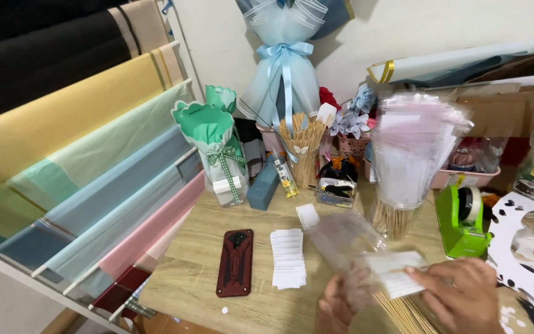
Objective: The person repeatedly picks up a wooden skewer and a small white paper label, places them into a clear plastic bag, and sets the bag aside. The process is repeated multiple times on a cluttered workbench.
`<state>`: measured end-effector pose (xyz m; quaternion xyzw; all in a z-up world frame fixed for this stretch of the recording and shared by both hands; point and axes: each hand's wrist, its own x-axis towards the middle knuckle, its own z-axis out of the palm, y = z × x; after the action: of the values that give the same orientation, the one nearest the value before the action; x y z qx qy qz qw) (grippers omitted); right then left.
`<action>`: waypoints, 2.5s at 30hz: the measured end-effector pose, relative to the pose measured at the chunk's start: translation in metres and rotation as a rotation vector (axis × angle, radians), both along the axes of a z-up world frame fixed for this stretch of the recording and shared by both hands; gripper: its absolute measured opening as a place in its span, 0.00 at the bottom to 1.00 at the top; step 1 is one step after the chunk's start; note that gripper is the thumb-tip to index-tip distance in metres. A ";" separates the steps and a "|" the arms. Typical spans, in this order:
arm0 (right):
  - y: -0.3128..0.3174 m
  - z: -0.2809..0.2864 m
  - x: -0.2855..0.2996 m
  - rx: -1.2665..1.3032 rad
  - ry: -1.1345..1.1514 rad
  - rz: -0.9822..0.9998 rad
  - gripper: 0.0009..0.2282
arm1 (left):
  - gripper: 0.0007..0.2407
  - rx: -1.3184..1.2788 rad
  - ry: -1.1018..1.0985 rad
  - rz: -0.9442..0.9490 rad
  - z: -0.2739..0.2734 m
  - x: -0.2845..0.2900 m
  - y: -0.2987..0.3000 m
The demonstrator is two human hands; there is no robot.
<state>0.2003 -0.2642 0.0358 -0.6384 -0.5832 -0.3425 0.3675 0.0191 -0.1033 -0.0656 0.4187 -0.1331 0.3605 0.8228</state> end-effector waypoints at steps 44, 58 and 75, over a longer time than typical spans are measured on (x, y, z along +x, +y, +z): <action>-0.104 -0.156 0.091 -0.386 0.246 -0.098 0.19 | 0.11 0.358 0.427 0.862 0.081 -0.057 -0.009; -0.097 -0.135 0.071 -0.302 0.185 -0.161 0.17 | 0.09 0.685 0.803 0.262 0.116 -0.087 0.006; -0.090 -0.108 0.046 -0.296 0.228 -0.162 0.12 | 0.06 0.925 0.602 0.692 0.080 -0.073 0.009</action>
<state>0.2459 -0.3544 -0.0718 -0.7650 -0.5285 -0.2070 0.3043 -0.0539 -0.0942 0.0148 0.8309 0.1046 0.3773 0.3953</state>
